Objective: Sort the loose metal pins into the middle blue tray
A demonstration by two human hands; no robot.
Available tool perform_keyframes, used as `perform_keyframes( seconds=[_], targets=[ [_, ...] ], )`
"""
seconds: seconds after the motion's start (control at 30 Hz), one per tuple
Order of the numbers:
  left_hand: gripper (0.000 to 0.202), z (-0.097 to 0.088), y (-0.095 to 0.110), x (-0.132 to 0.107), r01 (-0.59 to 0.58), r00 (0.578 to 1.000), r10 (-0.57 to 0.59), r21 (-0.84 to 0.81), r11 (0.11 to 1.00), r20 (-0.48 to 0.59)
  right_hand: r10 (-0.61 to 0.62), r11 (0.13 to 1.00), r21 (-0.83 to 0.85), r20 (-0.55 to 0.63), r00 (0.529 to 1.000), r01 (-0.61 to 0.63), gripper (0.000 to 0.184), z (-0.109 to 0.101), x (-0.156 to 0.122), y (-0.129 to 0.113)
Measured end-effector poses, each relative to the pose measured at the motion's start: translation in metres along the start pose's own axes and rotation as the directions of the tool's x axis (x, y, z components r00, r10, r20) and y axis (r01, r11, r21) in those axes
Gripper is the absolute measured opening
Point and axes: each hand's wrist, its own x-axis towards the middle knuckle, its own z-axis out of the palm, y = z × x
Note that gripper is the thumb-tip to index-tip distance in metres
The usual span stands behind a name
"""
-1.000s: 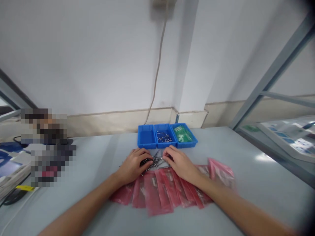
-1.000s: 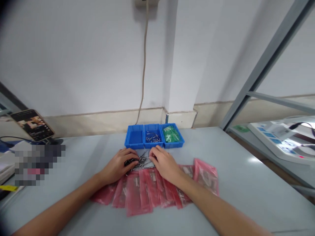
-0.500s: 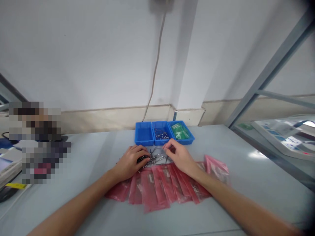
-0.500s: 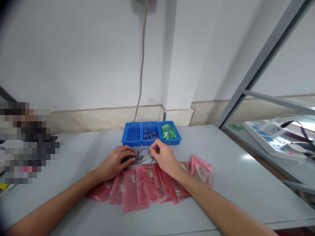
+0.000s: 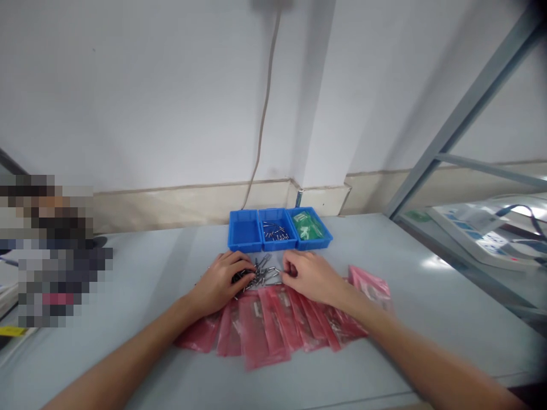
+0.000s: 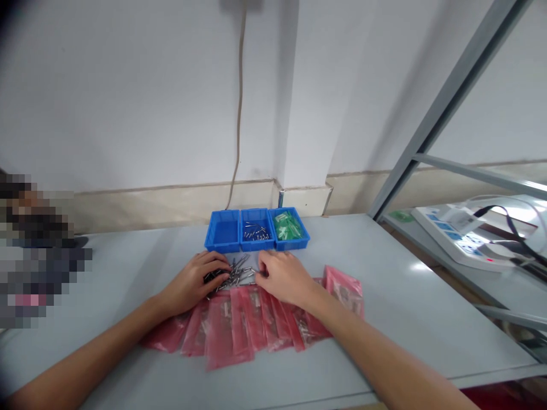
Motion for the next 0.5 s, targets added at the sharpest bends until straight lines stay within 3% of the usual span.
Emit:
perform_keyframes(
  seconds=[0.33, 0.5],
  targets=[
    [0.015, 0.002, -0.002, -0.001, 0.002, 1.0, -0.002, -0.002, 1.0, -0.003, -0.04, 0.997, 0.062, 0.02, 0.999, 0.039, 0.012, 0.007, -0.003, 0.004],
    [0.016, 0.001, -0.001, -0.001, -0.002, 1.0, 0.002, 0.002, 1.0, 0.002, -0.016, 0.979, 0.202, -0.045, 0.999, 0.024, 0.012, 0.013, -0.002, 0.005]
  ],
)
